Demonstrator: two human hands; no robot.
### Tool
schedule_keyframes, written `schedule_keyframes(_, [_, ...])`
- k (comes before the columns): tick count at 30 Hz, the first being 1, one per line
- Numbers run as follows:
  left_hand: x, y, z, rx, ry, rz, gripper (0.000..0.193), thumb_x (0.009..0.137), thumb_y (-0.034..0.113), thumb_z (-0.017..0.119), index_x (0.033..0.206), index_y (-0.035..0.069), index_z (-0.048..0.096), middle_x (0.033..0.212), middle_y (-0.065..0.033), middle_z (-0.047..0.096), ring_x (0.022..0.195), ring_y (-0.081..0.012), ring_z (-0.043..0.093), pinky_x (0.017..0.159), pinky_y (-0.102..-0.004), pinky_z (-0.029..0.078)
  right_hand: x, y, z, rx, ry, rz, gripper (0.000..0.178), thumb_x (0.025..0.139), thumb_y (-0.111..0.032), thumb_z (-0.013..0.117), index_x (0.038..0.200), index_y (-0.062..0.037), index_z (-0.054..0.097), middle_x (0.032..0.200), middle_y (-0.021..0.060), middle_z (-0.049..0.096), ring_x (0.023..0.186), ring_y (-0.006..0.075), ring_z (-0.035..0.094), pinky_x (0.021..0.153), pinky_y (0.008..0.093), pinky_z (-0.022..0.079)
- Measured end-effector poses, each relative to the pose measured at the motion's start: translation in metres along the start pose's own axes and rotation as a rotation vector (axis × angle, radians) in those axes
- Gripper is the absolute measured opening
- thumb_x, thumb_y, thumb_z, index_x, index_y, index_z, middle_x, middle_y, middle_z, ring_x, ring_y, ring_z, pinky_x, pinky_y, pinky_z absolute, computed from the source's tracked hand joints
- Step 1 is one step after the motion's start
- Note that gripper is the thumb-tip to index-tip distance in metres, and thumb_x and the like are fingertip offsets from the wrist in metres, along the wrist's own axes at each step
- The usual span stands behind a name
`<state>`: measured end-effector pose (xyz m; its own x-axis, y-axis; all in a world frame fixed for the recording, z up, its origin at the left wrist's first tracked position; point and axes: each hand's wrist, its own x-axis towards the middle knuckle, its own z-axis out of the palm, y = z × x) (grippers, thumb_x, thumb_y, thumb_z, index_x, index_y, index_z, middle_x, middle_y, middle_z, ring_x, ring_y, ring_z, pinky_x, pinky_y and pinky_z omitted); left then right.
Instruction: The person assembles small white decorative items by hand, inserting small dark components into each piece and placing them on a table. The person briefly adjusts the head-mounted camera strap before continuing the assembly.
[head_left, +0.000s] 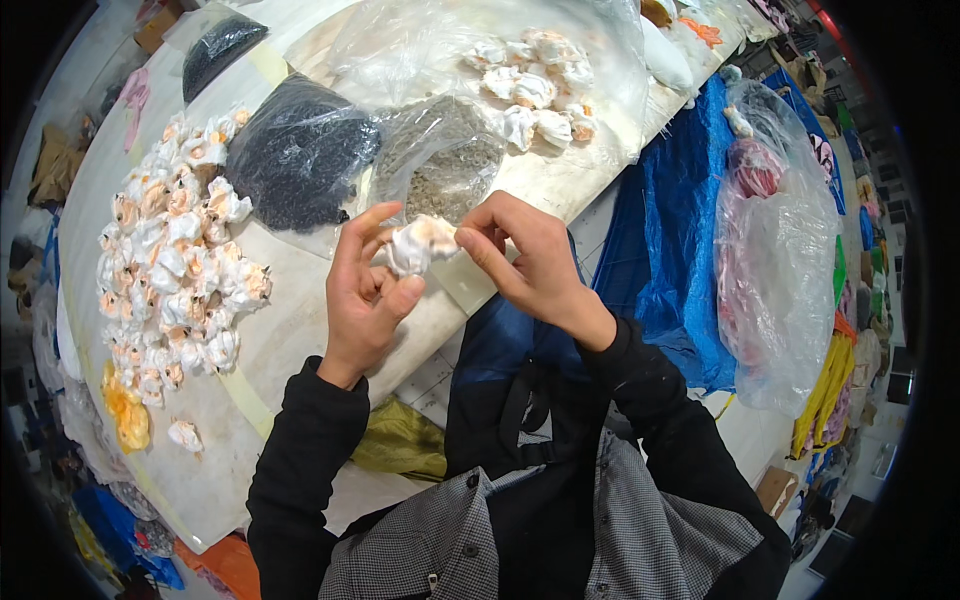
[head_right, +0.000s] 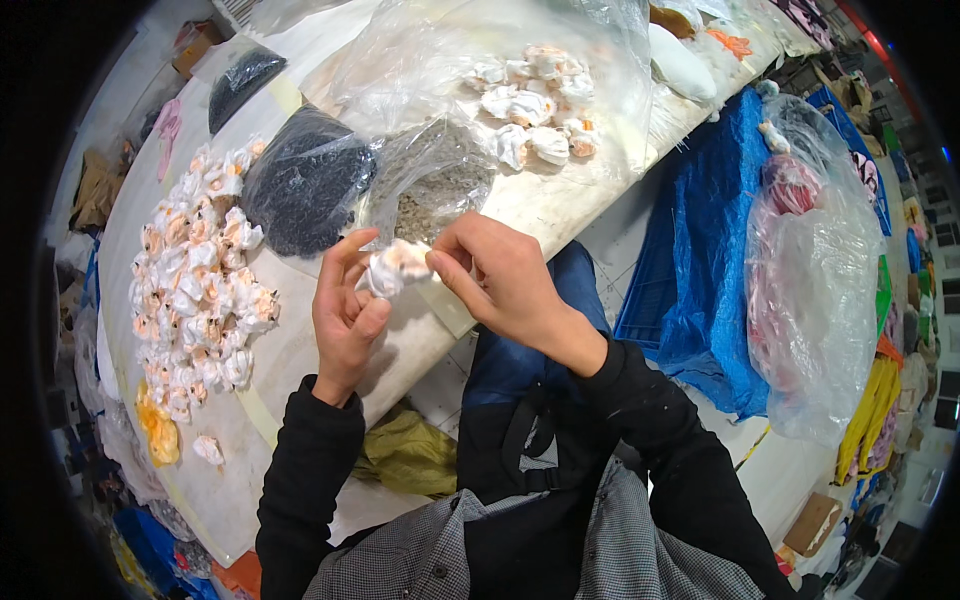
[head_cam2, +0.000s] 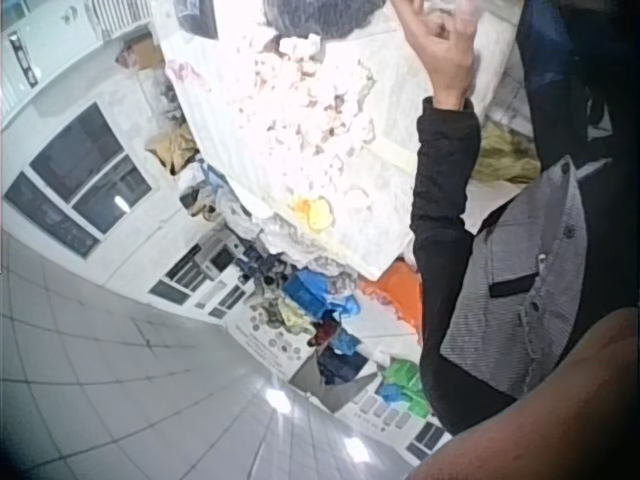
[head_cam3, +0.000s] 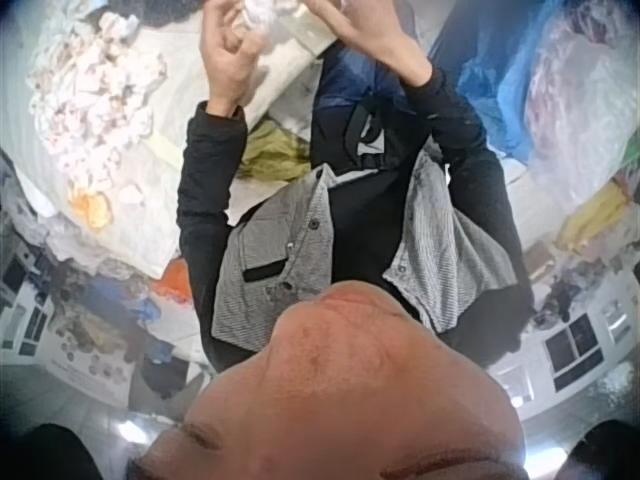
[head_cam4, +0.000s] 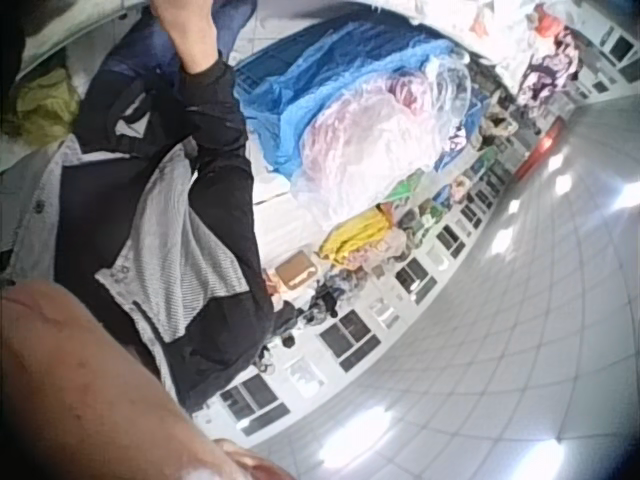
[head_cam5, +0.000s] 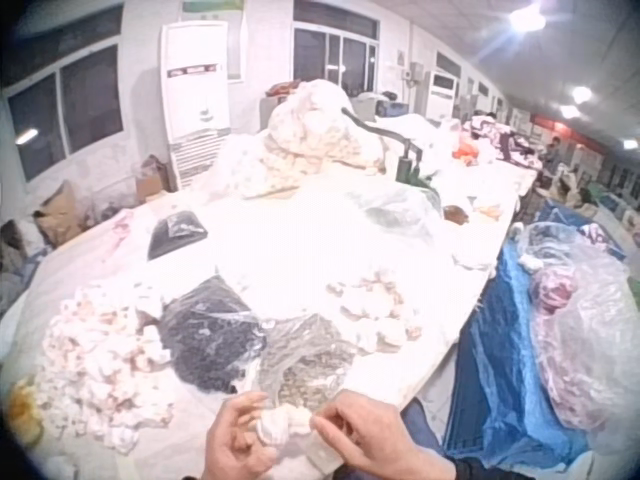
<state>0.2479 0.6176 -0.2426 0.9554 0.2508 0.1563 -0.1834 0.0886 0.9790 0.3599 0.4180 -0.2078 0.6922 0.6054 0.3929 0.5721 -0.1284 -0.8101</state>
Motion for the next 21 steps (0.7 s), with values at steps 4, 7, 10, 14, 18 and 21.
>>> schedule_keyframes(4, [0.0, 0.01, 0.016, 0.015, 0.053, -0.065, 0.071, 0.092, 0.012, 0.075, 0.152, 0.001, 0.039, 0.124, -0.0116, 0.059, 0.081, -0.003, 0.059, 0.067, -0.0149, 0.045, -0.003, 0.001, 0.007, 0.024, 0.015, 0.007, 0.012, 0.094, -0.011, 0.074, 0.097, -0.0026, 0.066, 0.083, 0.0099, 0.063, 0.066, 0.0224, 0.062, 0.06, 0.033, 0.049])
schedule_keyframes(7, [-0.001, 0.004, 0.007, -0.032, 0.008, -0.094, 0.068, 0.092, 0.003, 0.072, 0.152, 0.002, 0.038, 0.124, -0.0112, 0.061, 0.077, -0.0027, 0.059, 0.065, -0.0148, 0.044, 0.0, -0.003, 0.006, -0.03, 0.015, -0.012, 0.012, 0.094, -0.011, 0.074, 0.095, -0.0025, 0.065, 0.083, 0.0104, 0.063, 0.066, 0.0231, 0.062, 0.06, 0.0338, 0.049])
schedule_keyframes(10, [-0.001, 0.006, 0.006, -0.077, -0.066, -0.101, 0.068, 0.094, 0.001, 0.071, 0.153, 0.002, 0.037, 0.123, -0.011, 0.063, 0.074, -0.0018, 0.059, 0.063, -0.0149, 0.042, -0.001, -0.002, 0.011, -0.056, 0.074, -0.014, 0.013, 0.094, -0.011, 0.073, 0.092, -0.0025, 0.064, 0.081, 0.0104, 0.062, 0.064, 0.0233, 0.062, 0.058, 0.0343, 0.049])
schedule_keyframes(14, [-0.002, 0.011, 0.014, -0.093, -0.041, -0.133, 0.068, 0.095, 0.002, 0.071, 0.154, 0.002, 0.035, 0.12, -0.0107, 0.065, 0.07, 0.0003, 0.055, 0.06, -0.0148, 0.038, -0.002, -0.004, 0.017, -0.038, 0.122, 0.054, 0.014, 0.095, -0.011, 0.072, 0.089, -0.0027, 0.063, 0.076, 0.0098, 0.061, 0.061, 0.0226, 0.06, 0.056, 0.0342, 0.048])
schedule_keyframes(18, [-0.003, 0.02, 0.02, -0.127, -0.027, -0.187, 0.067, 0.096, 0.004, 0.071, 0.153, 0.004, 0.036, 0.117, -0.0097, 0.066, 0.067, 0.0018, 0.05, 0.057, -0.0142, 0.034, -0.004, -0.005, 0.026, -0.024, 0.17, 0.094, 0.015, 0.095, -0.012, 0.072, 0.089, -0.0026, 0.063, 0.074, 0.0099, 0.061, 0.059, 0.0216, 0.06, 0.055, 0.0337, 0.048])
schedule_keyframes(21, [-0.004, 0.014, 0.018, -0.128, -0.039, -0.166, 0.064, 0.096, 0.005, 0.071, 0.152, 0.005, 0.039, 0.115, -0.0085, 0.066, 0.066, 0.0024, 0.047, 0.055, -0.0141, 0.031, -0.004, -0.006, 0.034, -0.008, 0.206, 0.119, 0.015, 0.095, -0.012, 0.072, 0.088, -0.0024, 0.063, 0.074, 0.0099, 0.061, 0.059, 0.0209, 0.06, 0.055, 0.0333, 0.048])
